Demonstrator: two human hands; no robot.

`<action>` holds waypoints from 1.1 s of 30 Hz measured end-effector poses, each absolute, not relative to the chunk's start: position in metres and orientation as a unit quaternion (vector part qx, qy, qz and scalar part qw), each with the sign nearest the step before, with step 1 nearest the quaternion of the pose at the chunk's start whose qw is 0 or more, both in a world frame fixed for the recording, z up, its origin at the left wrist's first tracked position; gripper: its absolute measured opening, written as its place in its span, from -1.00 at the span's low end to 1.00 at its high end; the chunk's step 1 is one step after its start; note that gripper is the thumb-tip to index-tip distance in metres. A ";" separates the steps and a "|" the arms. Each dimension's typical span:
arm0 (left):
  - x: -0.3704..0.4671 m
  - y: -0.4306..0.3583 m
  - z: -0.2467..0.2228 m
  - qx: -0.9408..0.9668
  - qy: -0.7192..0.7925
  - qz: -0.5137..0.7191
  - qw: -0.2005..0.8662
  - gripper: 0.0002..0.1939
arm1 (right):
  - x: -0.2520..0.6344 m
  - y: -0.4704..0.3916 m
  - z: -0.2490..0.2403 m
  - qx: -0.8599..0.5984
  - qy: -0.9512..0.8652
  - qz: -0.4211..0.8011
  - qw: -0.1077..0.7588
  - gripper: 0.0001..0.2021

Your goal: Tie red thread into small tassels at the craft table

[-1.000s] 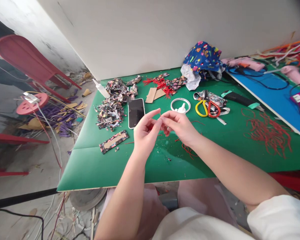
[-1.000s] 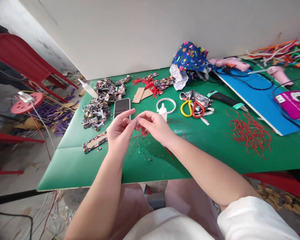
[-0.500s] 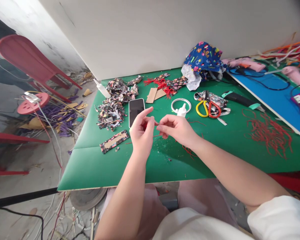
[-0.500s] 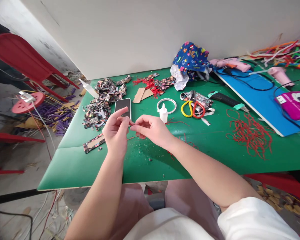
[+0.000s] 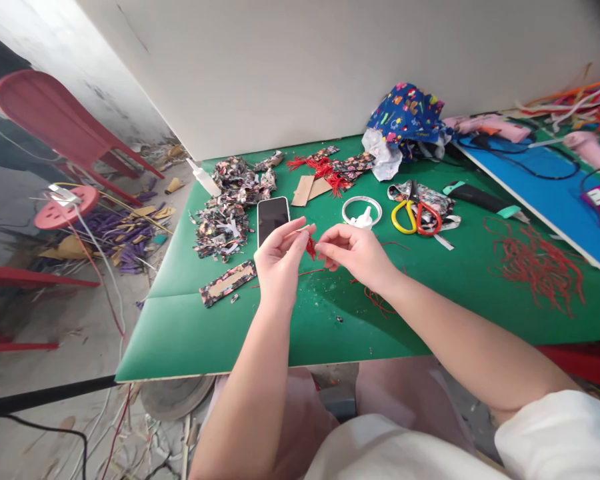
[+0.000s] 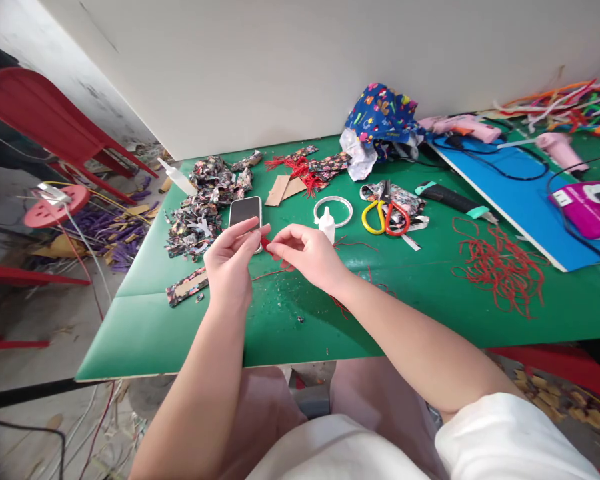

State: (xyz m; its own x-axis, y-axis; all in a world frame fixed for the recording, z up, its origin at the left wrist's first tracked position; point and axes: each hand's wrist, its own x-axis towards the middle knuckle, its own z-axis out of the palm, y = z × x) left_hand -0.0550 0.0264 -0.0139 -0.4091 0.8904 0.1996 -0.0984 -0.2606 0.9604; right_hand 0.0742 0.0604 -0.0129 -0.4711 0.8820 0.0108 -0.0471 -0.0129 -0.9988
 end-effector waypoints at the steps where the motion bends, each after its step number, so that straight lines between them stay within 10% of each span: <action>1: -0.055 0.027 -0.014 0.396 0.490 0.684 0.367 -0.79 | 0.074 0.060 -0.013 -0.351 -0.595 0.618 0.375 -0.81; 33: -0.058 0.027 -0.013 0.462 0.498 0.632 0.372 -0.59 | 0.079 0.061 -0.012 -0.392 -0.648 0.501 0.420 -0.74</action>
